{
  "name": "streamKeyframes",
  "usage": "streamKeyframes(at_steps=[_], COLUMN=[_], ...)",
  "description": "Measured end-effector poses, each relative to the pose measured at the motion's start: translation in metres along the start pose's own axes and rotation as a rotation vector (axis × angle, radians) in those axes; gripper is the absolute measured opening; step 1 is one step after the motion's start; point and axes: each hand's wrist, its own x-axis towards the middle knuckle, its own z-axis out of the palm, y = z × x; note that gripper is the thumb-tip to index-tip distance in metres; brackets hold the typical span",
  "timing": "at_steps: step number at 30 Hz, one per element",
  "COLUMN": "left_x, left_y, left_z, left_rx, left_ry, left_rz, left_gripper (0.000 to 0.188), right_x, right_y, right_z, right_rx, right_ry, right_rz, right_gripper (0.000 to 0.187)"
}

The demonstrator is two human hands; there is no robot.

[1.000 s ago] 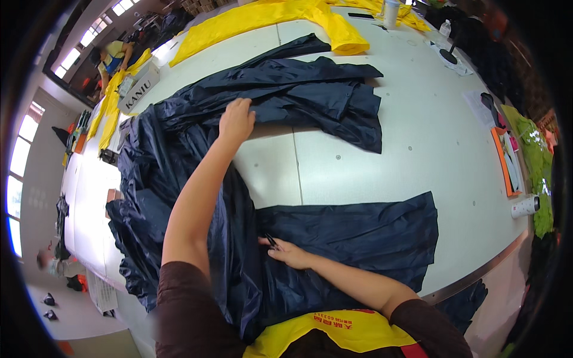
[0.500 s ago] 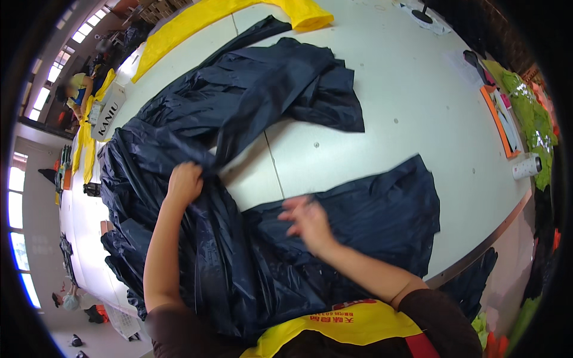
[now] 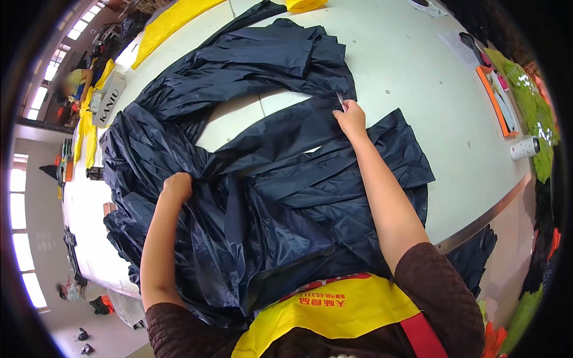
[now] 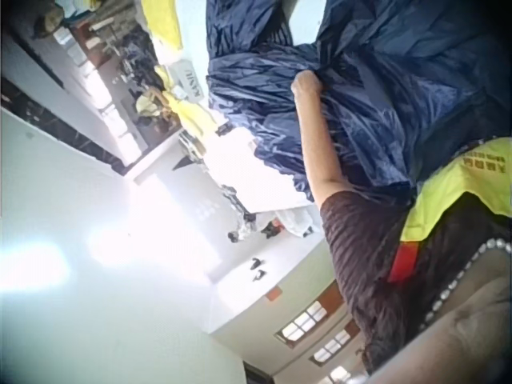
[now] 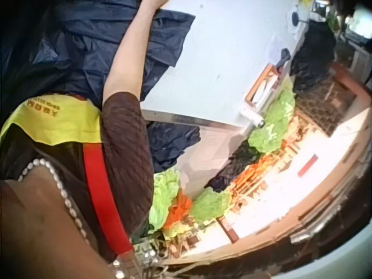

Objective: The person repeatedly picks up dark blue fabric pieces from a table and uses small scissors to trim edges and threads. The person handles the fabric one at a time, turning pieces over and cutting small sections before placing them back on the table.

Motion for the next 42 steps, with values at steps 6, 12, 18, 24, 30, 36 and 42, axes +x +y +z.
streamKeyframes(at_steps=[6, 12, 18, 24, 30, 36, 42], left_x=[-0.032, -0.050, -0.065, -0.077, -0.088, -0.105, -0.109], left_y=[0.116, 0.235, 0.281, 0.269, 0.247, 0.227, 0.224], left_z=[-0.109, -0.127, -0.100, -0.088, -0.091, -0.092, -0.081], left_rx=[-0.416, -1.363, -1.611, -1.854, -1.722, -1.663, -2.293], left_ry=[0.464, 0.351, 0.516, 0.483, 0.324, -0.050, -0.345], left_rz=[0.333, 0.653, 0.720, 0.615, 0.728, 0.724, 0.589], left_gripper=[0.020, 0.055, 0.051, 0.021, 0.020, 0.027, 0.021], right_x=[-0.021, -0.087, -0.149, -0.165, -0.151, -0.135, -0.147], right_y=[-0.013, -0.084, -0.115, -0.108, -0.107, -0.113, -0.115], right_z=[-0.043, -0.110, -0.131, -0.136, -0.136, -0.151, -0.147], right_rx=[0.534, 0.727, 0.701, 0.100, 0.117, 0.458, 0.433], right_ry=[-0.015, -0.248, -0.550, -0.071, -0.193, -0.705, -0.756], right_rz=[0.100, 0.246, 0.083, -0.597, -0.600, 0.045, 0.005], right_gripper=[0.037, 0.017, 0.022, 0.026, 0.017, 0.018, 0.017])
